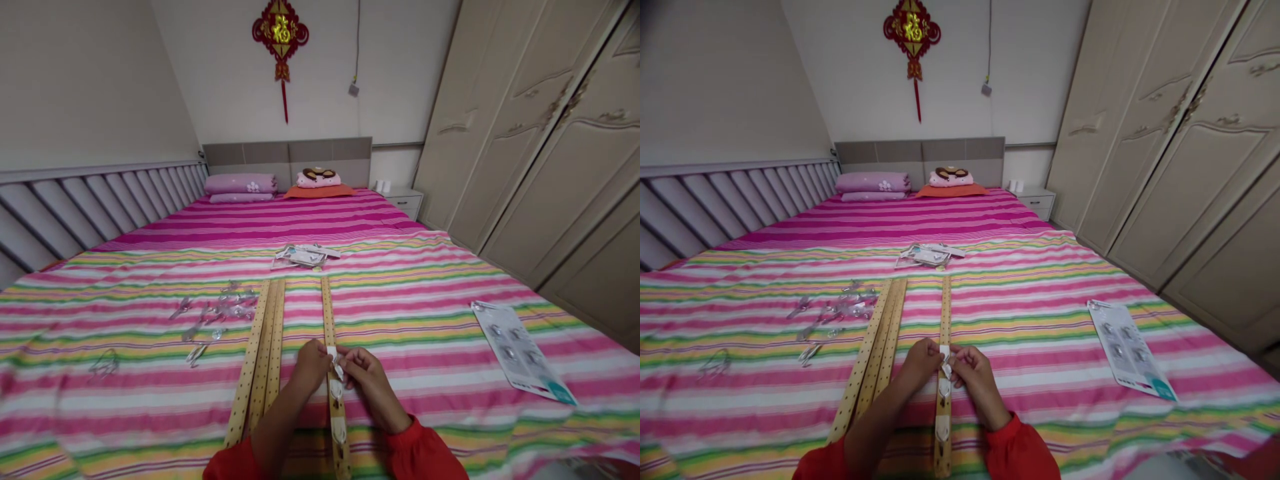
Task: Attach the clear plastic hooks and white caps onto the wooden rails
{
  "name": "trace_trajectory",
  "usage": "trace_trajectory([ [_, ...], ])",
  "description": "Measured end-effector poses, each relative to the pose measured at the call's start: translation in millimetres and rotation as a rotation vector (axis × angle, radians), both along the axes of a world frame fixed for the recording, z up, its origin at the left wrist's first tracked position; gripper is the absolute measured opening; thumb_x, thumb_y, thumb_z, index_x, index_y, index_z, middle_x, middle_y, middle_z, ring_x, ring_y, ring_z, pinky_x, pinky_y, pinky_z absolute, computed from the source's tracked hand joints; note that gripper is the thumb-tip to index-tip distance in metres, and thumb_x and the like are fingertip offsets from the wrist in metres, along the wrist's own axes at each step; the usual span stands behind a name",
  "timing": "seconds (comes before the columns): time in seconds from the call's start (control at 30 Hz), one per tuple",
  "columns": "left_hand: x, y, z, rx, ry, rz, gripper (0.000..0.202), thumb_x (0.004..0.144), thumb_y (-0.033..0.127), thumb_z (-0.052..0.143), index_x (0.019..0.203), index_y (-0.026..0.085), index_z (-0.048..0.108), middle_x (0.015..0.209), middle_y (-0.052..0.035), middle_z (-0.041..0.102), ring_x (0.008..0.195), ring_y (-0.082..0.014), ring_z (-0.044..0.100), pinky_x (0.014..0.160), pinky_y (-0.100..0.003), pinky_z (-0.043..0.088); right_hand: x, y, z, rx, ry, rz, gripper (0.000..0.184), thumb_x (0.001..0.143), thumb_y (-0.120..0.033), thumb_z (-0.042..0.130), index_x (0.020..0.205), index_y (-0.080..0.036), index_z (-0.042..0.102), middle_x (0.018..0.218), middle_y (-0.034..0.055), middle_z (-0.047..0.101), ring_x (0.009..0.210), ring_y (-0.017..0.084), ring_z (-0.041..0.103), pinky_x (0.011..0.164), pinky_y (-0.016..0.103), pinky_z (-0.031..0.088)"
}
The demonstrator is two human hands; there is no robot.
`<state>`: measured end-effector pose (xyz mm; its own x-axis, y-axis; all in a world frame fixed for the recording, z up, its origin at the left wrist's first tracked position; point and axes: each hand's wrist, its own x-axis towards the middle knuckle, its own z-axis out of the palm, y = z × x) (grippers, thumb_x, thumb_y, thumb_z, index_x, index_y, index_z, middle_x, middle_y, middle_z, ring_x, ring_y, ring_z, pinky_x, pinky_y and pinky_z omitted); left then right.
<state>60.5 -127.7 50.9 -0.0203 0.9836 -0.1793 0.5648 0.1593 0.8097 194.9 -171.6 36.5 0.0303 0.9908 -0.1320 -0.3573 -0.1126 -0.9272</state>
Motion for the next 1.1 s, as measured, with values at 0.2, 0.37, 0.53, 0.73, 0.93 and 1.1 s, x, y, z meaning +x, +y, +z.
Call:
trace_trajectory([
  [0.2,0.2,3.9,1.5,-0.021,0.022,-0.028,0.011,0.06,0.007,0.056,0.061,0.017,0.052,0.059,0.0017,0.057,0.059,-0.012,0.055,0.054,-0.021,0.036,1.1,1.1,-1.4,0.009,-0.008,0.016,0.03,0.062,-0.036,0.078,0.061,-0.016,0.056,0.083,0.0054,0.071,0.041,0.006,0.051,0.04,0.019,0.036],
  [0.37,-0.2,5.8,4.1,-0.052,-0.006,-0.054,0.01,0.06,0.008,0.058,0.061,0.017,0.055,0.057,0.0027,0.059,0.058,-0.011,0.056,0.053,-0.019,0.037,1.1,3.1,-0.2,0.015,0.001,0.02,0.032,0.06,-0.038,0.079,0.062,-0.017,0.056,0.084,0.0053,0.072,0.04,0.006,0.052,0.038,0.019,0.037],
  [0.53,-1.3,5.6,9.2,-0.074,-0.029,-0.064,0.007,0.059,0.011,0.061,0.058,0.017,0.057,0.052,0.0036,0.058,0.056,-0.0119,0.056,0.052,-0.02,0.037,1.2,5.5,0.8,0.03,-0.006,0.034,0.03,0.061,-0.037,0.078,0.063,-0.016,0.057,0.09,0.0059,0.071,0.041,0.006,0.053,0.039,0.019,0.038],
  [0.73,-0.3,3.8,11.2,-0.106,-0.061,-0.037,0.006,0.06,0.012,0.061,0.06,0.017,0.057,0.045,0.0044,0.055,0.05,-0.0116,0.055,0.05,-0.02,0.037,1.9,7.5,-1.1,0.012,0.004,0.041,0.03,0.061,-0.037,0.078,0.063,-0.017,0.057,0.074,0.0028,0.07,0.039,0.006,0.052,0.038,0.019,0.037],
  [0.93,1.9,-0.3,10.6,-0.113,-0.083,-0.005,0.013,0.061,0.006,0.057,0.064,0.018,0.052,0.045,0.006,0.052,0.043,-0.0096,0.05,0.045,-0.02,0.035,0.8,8.1,-2.1,-0.004,0.003,0.039,0.032,0.059,-0.039,0.08,0.064,-0.017,0.057,0.068,0.0022,0.069,0.038,0.007,0.052,0.038,0.019,0.038],
  [1.1,2.8,-3.2,3.5,-0.086,-0.104,0.003,0.014,0.065,0.007,0.056,0.065,0.018,0.049,0.052,0.006,0.052,0.044,-0.0085,0.051,0.044,-0.018,0.036,0.4,7.3,-0.7,0.002,0.014,0.03,0.032,0.058,-0.038,0.08,0.064,-0.016,0.058,0.081,0.0044,0.072,0.039,0.006,0.053,0.039,0.019,0.038],
])
